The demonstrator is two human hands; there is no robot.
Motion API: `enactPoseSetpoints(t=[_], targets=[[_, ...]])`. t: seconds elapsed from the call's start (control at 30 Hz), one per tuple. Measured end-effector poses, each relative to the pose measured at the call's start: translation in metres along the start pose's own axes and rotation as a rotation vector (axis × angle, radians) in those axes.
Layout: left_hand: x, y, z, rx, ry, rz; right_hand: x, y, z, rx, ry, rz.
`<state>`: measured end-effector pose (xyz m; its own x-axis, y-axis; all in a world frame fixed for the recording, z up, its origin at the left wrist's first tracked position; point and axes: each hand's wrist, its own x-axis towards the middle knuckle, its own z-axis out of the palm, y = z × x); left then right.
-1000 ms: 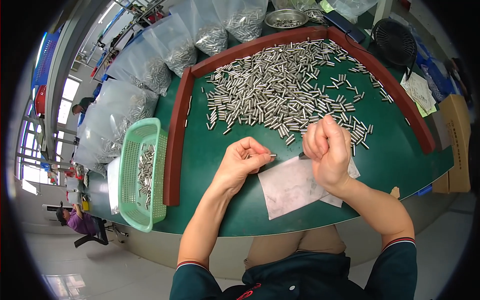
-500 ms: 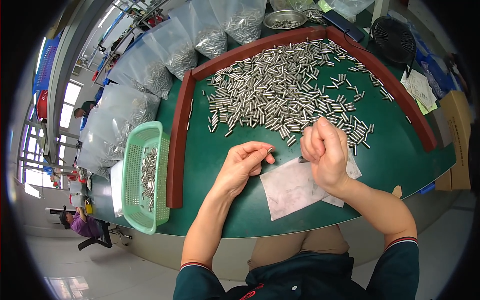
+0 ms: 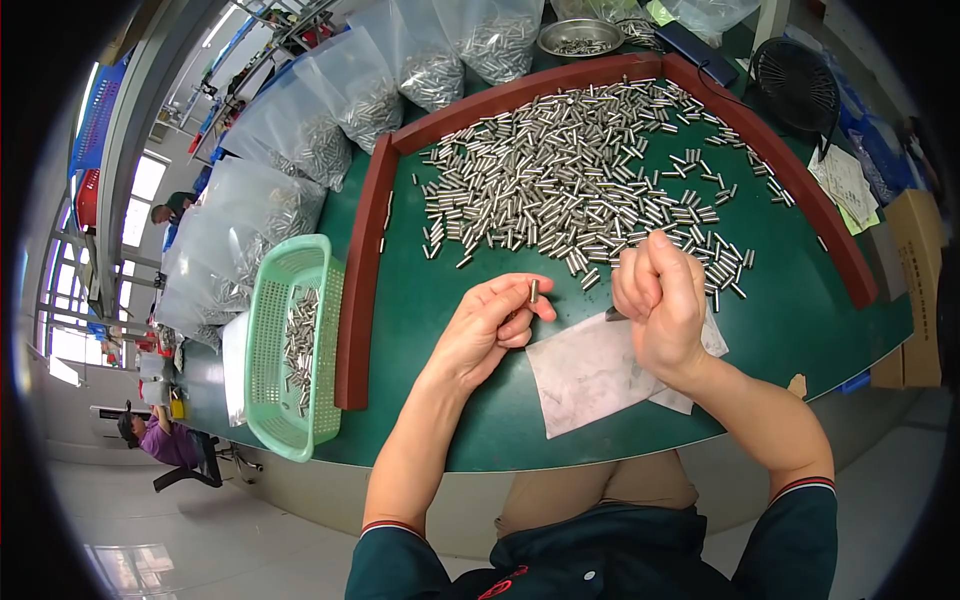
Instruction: Assembling and inspecting small metal cylindrical components using a handheld stylus and cloth at a factory workbench.
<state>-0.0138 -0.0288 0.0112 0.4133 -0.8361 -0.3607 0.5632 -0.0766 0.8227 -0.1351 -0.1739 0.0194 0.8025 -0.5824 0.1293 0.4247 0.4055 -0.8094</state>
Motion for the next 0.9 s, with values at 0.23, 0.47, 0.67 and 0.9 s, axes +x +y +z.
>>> enactPoseSetpoints(t=[0.23,0.47,0.67,0.9], targets=[[0.005,-0.007,0.001,0.051,-0.012,0.106,0.005,-0.002,0.0,-0.018,0.044,-0.059],[0.022,-0.007,0.045,1.275,0.305,0.546,0.009,-0.002,-0.005,0.016,0.078,-0.087],[0.035,-0.021,0.045,1.365,0.256,0.709,0.011,-0.003,-0.005,0.023,0.08,-0.087],[0.02,-0.009,0.029,1.295,0.273,0.574,0.01,-0.003,-0.005,0.013,0.081,-0.073]])
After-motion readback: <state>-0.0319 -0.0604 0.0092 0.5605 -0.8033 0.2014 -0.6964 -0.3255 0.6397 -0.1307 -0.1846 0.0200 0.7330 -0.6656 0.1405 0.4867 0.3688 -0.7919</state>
